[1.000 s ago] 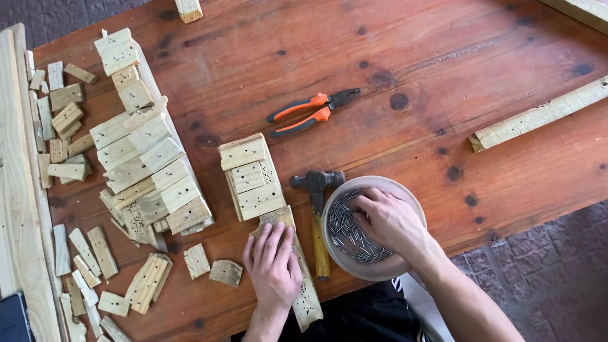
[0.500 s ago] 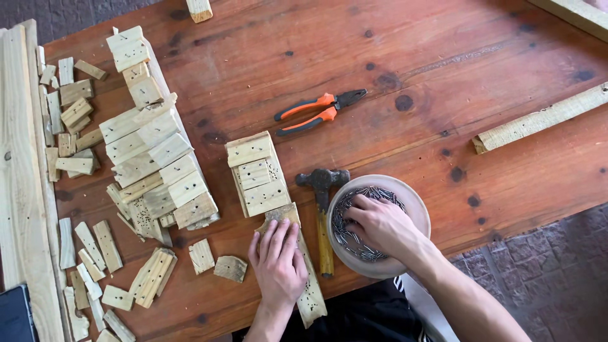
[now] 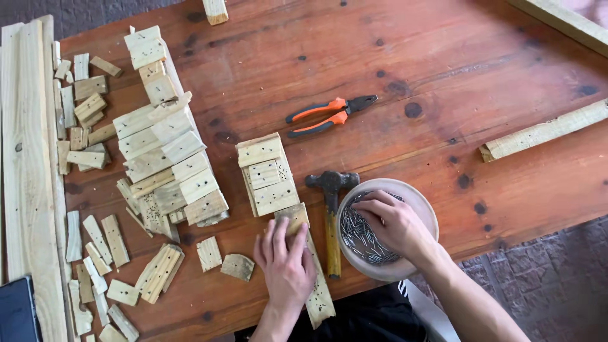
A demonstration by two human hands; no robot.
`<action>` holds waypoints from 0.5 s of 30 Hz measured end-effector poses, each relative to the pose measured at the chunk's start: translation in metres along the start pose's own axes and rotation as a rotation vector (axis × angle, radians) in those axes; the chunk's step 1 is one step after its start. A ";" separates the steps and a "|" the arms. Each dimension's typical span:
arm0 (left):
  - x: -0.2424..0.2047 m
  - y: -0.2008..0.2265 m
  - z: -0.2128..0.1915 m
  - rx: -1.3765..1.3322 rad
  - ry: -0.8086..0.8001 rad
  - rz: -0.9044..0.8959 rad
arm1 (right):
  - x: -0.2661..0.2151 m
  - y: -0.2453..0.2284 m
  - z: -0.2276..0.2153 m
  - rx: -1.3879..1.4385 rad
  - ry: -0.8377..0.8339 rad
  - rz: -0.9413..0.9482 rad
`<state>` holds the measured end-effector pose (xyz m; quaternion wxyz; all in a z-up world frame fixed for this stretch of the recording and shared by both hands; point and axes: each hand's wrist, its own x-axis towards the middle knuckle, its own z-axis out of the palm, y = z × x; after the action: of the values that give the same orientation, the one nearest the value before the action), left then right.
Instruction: The person assembles small wooden blocks by nailing them together using a hammer and nails. They repeatedly pick up nails, position them on the wood, and hammer them in to form a linear structure on a wooden workbench.
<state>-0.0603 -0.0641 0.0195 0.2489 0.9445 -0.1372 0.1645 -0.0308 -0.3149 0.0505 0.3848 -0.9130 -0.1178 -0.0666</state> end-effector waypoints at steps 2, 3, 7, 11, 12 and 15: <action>0.004 0.002 -0.006 0.000 -0.014 0.005 | 0.007 -0.012 0.002 0.012 0.013 -0.023; 0.007 0.002 -0.009 -0.001 -0.030 0.013 | 0.011 -0.019 0.003 0.024 0.030 -0.042; 0.017 -0.001 -0.016 -0.002 -0.023 0.001 | 0.028 -0.036 0.014 0.047 -0.004 -0.057; 0.020 -0.018 -0.014 -0.095 -0.040 -0.059 | 0.047 -0.050 0.028 -0.036 -0.078 -0.226; 0.020 -0.022 -0.012 -0.094 -0.053 -0.069 | 0.053 -0.052 0.033 -0.089 -0.084 -0.315; 0.023 -0.022 -0.017 -0.104 -0.114 -0.102 | 0.059 -0.048 0.049 -0.184 -0.165 -0.388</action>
<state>-0.0358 -0.0413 0.0329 0.2974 0.9439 -0.1115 0.0905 0.0143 -0.2369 0.0619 0.2692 -0.9067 -0.3158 -0.0749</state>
